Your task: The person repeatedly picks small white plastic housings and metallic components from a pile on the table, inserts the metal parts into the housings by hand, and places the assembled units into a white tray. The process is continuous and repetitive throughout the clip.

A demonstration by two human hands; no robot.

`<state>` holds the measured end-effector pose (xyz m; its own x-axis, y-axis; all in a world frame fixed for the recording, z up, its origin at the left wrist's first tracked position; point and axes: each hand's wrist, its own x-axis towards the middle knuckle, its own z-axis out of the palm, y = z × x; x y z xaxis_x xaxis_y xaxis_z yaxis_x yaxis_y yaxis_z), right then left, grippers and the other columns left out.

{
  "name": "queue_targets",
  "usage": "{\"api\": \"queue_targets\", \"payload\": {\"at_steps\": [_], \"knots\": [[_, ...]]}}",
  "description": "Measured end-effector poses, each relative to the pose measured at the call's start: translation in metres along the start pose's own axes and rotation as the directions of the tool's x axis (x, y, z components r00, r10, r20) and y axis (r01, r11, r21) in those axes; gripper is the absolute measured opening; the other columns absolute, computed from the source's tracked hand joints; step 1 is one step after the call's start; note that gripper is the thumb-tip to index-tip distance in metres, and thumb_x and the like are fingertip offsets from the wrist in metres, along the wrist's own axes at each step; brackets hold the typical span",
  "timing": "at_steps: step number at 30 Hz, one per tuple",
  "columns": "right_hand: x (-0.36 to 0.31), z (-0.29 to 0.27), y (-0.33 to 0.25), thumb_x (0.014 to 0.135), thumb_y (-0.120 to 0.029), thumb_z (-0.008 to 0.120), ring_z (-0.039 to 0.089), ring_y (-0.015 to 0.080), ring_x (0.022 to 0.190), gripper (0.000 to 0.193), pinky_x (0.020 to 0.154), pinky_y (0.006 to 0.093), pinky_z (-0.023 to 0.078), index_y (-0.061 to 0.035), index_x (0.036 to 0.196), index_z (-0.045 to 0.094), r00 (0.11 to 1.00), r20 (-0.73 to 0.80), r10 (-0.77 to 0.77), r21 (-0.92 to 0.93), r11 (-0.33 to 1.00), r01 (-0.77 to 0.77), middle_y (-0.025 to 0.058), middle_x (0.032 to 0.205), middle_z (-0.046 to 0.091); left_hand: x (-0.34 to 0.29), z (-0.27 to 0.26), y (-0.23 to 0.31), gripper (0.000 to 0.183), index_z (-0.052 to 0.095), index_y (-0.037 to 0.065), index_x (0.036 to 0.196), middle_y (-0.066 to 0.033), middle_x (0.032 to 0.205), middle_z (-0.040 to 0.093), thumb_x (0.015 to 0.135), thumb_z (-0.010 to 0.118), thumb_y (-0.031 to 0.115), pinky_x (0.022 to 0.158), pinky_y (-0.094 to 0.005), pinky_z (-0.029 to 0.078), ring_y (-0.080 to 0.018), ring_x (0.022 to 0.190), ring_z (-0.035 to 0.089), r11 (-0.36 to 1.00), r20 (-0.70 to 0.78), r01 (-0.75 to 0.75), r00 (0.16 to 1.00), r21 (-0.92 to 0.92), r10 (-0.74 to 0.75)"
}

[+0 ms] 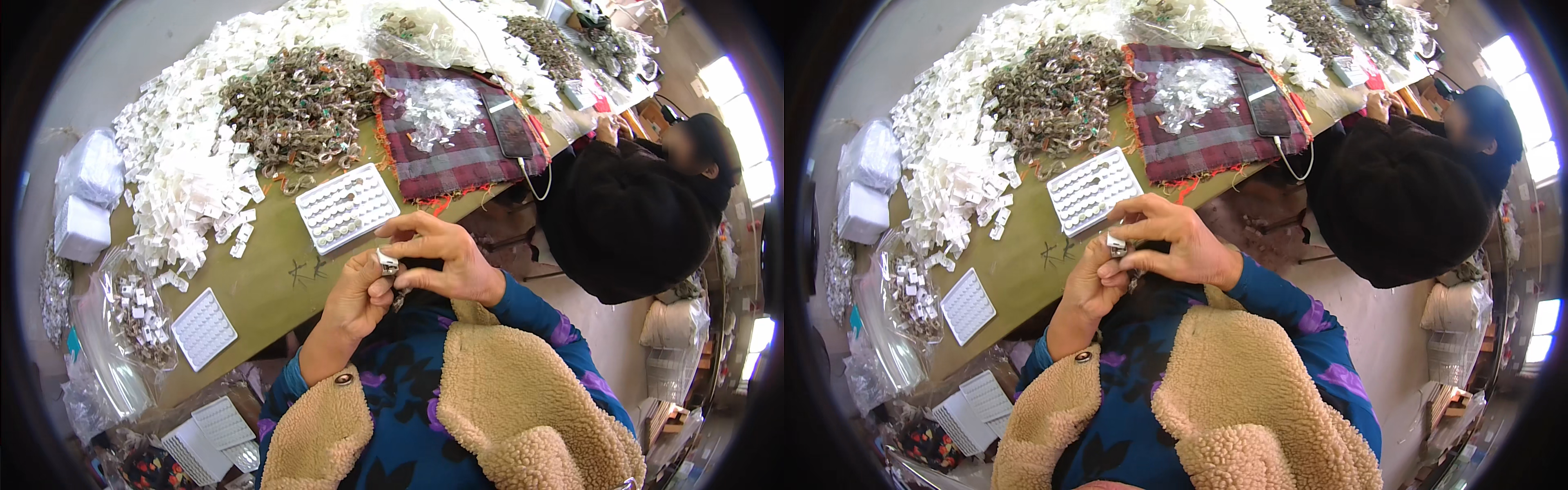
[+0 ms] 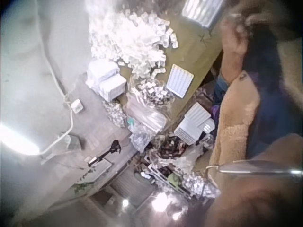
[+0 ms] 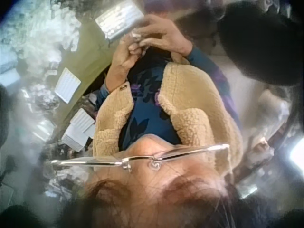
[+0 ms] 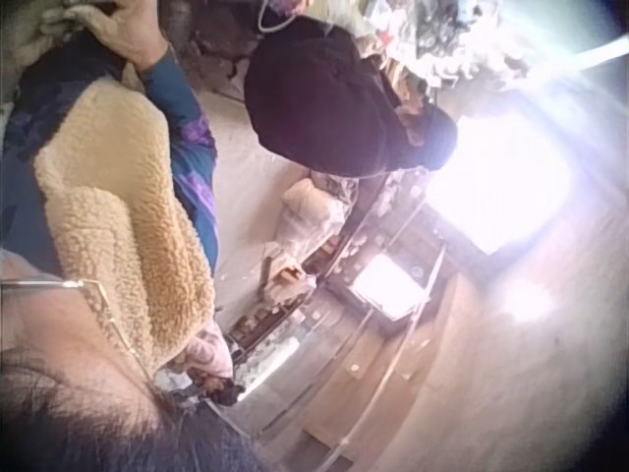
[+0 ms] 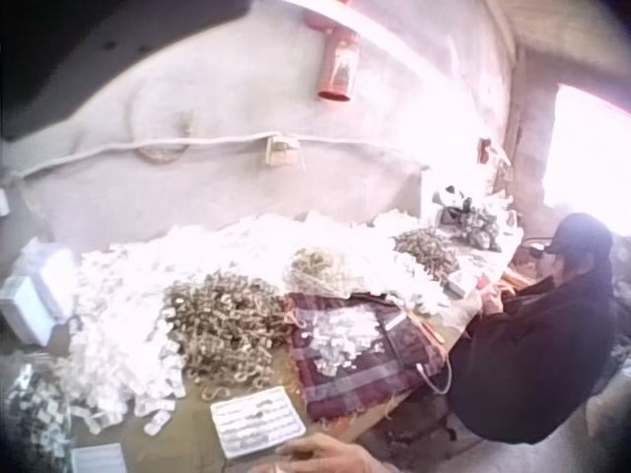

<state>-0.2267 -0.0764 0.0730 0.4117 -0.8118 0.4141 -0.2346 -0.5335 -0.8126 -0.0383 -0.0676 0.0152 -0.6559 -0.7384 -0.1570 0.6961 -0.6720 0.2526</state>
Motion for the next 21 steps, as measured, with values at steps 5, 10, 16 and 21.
{"api": "queue_targets", "payload": {"at_steps": [5, 10, 16, 21], "knots": [[-0.003, -0.003, 0.015, 0.072, -0.004, 0.078, 0.065, 0.0294, 0.09, 0.028, 0.078, 0.0378, 0.054, 0.0018, 0.097, 0.067, 0.887, -0.04, -0.46, -0.38, 0.828, 0.413, 0.0139, 0.104, 0.066, 0.006, 0.004, -0.012, 0.026, 0.06, 0.006, 0.102, 0.0018, 0.083, 0.061, 0.093, 0.069, 0.029, 0.051, -0.0151, 0.041, -0.0007, 0.054, 0.049, 0.999, -0.057, -0.031, 0.998, 0.017, 0.032], [-0.01, -0.021, 0.039, 0.072, -0.005, 0.076, 0.061, 0.0277, 0.078, 0.023, 0.066, 0.0372, 0.048, 0.0021, 0.088, 0.06, 0.83, -0.012, -0.557, -0.408, 0.761, 0.505, 0.0131, 0.091, 0.062, 0.027, 0.012, -0.026, 0.026, 0.059, 0.006, 0.102, 0.0018, 0.079, 0.06, 0.095, 0.066, 0.03, 0.049, -0.014, 0.042, -0.0011, 0.053, 0.049, 0.998, -0.141, 0.032, 0.99, 0.062, -0.023], [-0.023, -0.041, 0.08, 0.072, -0.008, 0.081, 0.064, 0.0274, 0.077, 0.029, 0.064, 0.0367, 0.05, 0.0028, 0.093, 0.063, 0.818, -0.161, -0.552, -0.345, 0.808, 0.477, 0.0147, 0.095, 0.066, 0.055, 0.03, -0.034, 0.025, 0.059, 0.008, 0.103, 0.0027, 0.076, 0.058, 0.097, 0.063, 0.031, 0.044, -0.0138, 0.042, -0.0021, 0.055, 0.052, 0.992, -0.348, 0.129, 0.93, 0.018, -0.115], [-0.026, -0.057, 0.097, 0.07, -0.008, 0.083, 0.066, 0.026, 0.078, 0.032, 0.064, 0.0358, 0.05, 0.002, 0.095, 0.065, 0.823, -0.249, -0.51, -0.338, 0.842, 0.419, 0.0143, 0.097, 0.069, 0.081, 0.041, -0.037, 0.021, 0.058, 0.009, 0.103, 0.0029, 0.075, 0.056, 0.098, 0.063, 0.029, 0.043, -0.0158, 0.04, -0.0039, 0.056, 0.054, 0.989, -0.379, 0.134, 0.92, 0.061, -0.101]]}}
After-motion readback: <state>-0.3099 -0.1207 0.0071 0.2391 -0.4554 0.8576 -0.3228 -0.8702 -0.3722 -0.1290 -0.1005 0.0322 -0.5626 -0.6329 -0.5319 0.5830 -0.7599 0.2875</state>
